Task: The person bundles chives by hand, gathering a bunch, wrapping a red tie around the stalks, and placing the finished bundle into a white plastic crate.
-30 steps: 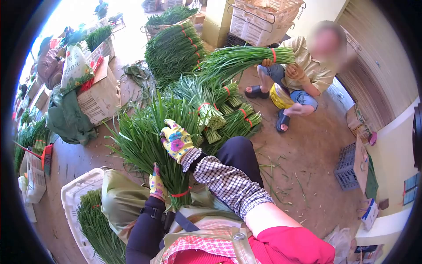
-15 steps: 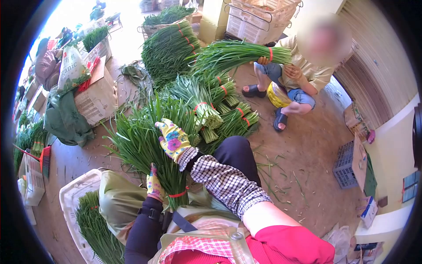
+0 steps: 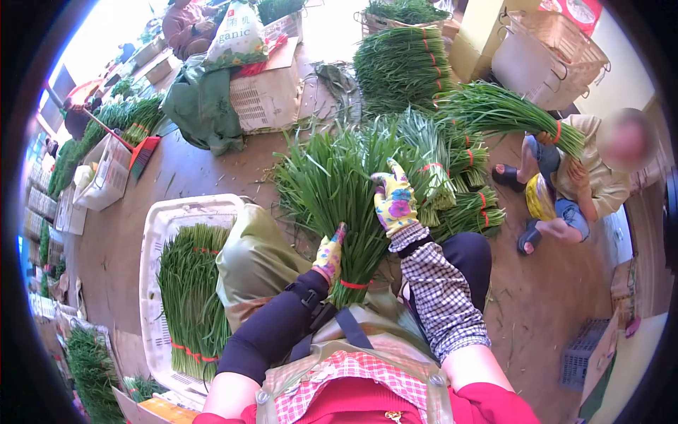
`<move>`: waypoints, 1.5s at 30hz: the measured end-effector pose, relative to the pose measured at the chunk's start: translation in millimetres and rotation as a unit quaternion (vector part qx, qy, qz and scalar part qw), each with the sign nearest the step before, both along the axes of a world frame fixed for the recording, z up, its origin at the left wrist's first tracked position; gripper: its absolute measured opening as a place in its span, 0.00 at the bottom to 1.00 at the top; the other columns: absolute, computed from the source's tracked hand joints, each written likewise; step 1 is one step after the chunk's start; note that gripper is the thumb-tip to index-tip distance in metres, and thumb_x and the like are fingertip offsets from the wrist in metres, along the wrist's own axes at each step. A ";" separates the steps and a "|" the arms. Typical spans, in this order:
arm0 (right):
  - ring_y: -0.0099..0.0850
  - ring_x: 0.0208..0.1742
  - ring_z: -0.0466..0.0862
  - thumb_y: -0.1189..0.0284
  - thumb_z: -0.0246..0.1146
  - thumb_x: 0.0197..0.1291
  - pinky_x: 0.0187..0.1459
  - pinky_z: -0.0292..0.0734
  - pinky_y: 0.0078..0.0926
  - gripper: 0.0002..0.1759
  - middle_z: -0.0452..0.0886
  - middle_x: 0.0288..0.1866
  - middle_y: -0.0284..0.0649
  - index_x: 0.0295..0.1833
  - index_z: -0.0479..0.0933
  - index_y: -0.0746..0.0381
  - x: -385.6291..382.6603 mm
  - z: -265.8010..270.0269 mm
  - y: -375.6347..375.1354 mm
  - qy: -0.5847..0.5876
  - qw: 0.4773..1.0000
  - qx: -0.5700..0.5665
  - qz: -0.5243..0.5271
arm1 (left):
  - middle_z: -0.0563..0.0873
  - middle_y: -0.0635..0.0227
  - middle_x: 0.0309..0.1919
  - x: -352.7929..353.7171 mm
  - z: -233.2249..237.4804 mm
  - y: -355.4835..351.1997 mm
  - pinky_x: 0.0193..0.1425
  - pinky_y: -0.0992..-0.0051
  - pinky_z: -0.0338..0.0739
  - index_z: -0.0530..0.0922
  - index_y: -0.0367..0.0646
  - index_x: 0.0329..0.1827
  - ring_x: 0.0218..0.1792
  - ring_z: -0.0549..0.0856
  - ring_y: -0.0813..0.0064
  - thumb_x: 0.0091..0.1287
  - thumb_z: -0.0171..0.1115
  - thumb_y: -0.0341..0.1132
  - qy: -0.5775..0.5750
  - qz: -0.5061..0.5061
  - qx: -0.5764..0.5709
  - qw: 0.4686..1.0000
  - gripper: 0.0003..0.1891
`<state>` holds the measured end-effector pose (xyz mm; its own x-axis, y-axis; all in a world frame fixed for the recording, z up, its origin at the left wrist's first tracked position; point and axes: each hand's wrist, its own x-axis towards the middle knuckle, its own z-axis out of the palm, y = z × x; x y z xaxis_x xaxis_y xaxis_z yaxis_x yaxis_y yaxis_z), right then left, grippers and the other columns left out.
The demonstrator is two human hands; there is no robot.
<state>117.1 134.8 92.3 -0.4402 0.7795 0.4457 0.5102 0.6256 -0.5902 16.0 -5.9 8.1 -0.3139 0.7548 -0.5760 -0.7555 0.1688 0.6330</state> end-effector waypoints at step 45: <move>0.21 0.44 0.78 0.71 0.62 0.60 0.48 0.72 0.17 0.13 0.81 0.42 0.34 0.49 0.77 0.64 43.8 26.9 0.2 0.213 0.858 -0.397 0.247 | 0.81 0.62 0.42 -11.8 6.4 3.0 0.43 0.57 0.78 0.71 0.49 0.53 0.39 0.83 0.61 0.63 0.60 0.51 -0.131 0.025 0.048 0.990 0.21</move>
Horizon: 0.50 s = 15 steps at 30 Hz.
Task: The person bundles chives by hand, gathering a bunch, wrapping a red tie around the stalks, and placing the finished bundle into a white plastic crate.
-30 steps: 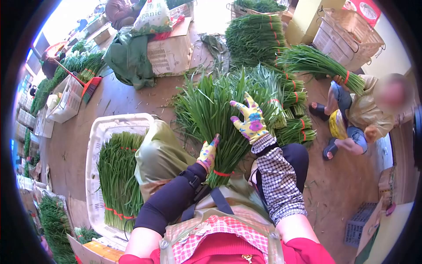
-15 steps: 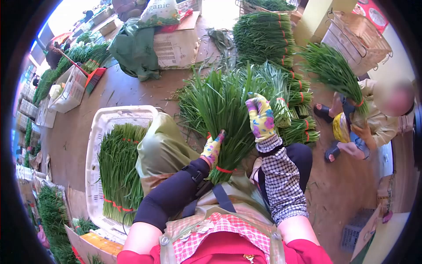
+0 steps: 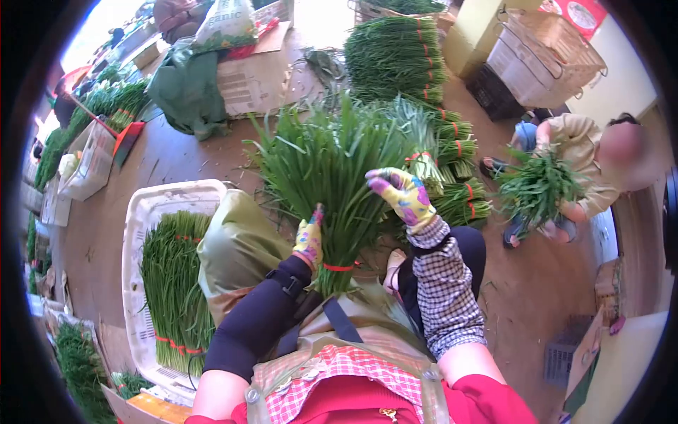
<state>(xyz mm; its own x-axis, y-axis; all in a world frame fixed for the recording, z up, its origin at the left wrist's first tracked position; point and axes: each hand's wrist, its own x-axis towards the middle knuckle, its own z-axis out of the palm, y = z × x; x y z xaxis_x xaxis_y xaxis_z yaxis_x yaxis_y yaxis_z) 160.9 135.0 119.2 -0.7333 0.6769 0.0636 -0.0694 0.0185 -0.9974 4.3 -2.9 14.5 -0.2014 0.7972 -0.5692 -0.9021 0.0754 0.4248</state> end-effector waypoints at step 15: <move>0.33 0.47 0.81 0.76 0.66 0.51 0.50 0.75 0.28 0.26 0.80 0.49 0.42 0.57 0.68 0.66 -39.3 -32.8 -32.0 -0.029 0.988 0.016 -0.153 | 0.80 0.70 0.51 12.4 14.2 -2.2 0.53 0.71 0.74 0.70 0.43 0.59 0.50 0.78 0.74 0.57 0.68 0.35 0.447 -0.004 0.063 0.892 0.26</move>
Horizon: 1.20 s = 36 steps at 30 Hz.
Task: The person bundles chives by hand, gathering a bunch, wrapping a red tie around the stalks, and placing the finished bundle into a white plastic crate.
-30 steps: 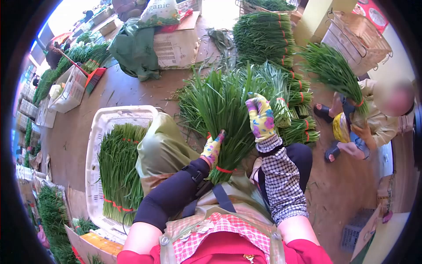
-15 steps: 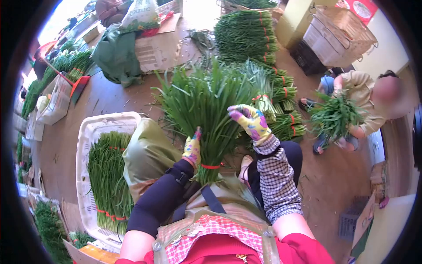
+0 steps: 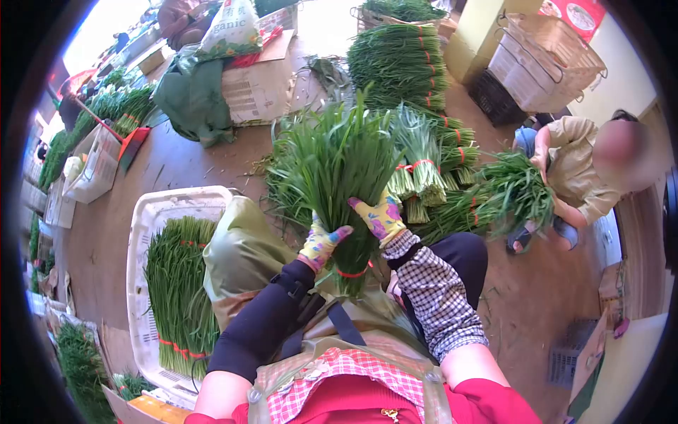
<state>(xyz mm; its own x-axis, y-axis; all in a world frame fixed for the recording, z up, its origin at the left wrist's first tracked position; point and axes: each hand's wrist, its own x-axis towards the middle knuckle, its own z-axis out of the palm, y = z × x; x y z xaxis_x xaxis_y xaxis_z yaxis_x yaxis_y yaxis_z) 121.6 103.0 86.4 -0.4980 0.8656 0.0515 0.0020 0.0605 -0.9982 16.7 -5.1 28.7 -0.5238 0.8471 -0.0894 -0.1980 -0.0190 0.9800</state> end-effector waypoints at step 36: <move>0.26 0.40 0.82 0.73 0.55 0.63 0.36 0.77 0.18 0.22 0.76 0.55 0.42 0.63 0.66 0.63 -8.6 -8.1 14.2 -0.072 0.996 0.017 0.045 | 0.79 0.66 0.52 -11.6 -18.2 3.1 0.51 0.74 0.74 0.70 0.46 0.59 0.47 0.81 0.73 0.70 0.49 0.34 -0.287 0.009 -0.066 0.955 0.15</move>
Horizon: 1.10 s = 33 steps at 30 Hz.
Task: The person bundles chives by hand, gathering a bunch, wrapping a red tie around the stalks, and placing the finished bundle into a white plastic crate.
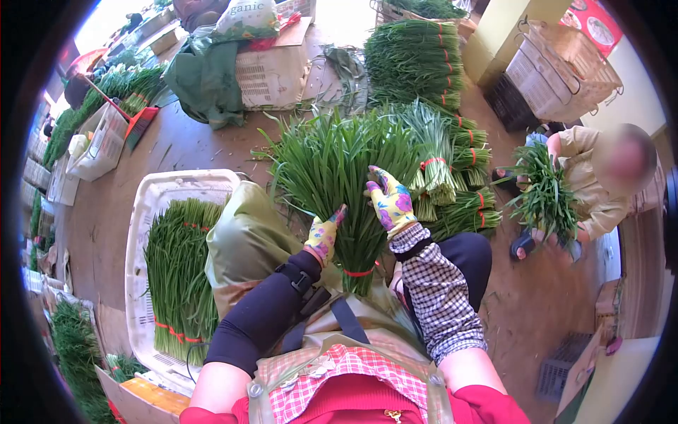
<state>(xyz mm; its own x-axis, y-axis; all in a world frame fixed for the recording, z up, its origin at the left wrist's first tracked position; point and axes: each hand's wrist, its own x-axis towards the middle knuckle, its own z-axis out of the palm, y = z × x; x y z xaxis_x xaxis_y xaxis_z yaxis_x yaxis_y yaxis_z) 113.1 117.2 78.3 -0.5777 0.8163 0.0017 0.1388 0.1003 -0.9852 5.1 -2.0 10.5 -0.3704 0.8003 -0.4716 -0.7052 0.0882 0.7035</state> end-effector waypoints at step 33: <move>0.28 0.42 0.81 0.69 0.63 0.54 0.45 0.73 0.23 0.13 0.83 0.40 0.40 0.44 0.78 0.65 1.7 6.5 21.2 -0.032 0.999 -0.009 -0.042 | 0.81 0.67 0.48 2.5 -19.6 -6.0 0.49 0.75 0.73 0.69 0.43 0.59 0.46 0.80 0.75 0.67 0.54 0.30 0.069 -0.039 0.028 0.996 0.18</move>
<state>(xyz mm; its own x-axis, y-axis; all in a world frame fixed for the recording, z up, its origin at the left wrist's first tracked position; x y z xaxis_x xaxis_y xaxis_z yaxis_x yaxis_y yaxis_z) 114.7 138.4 84.8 -0.5056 0.8614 -0.0482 0.2092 0.0682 -0.9755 7.6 -7.9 -9.1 -0.3644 0.8527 -0.3743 -0.5945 0.0964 0.7983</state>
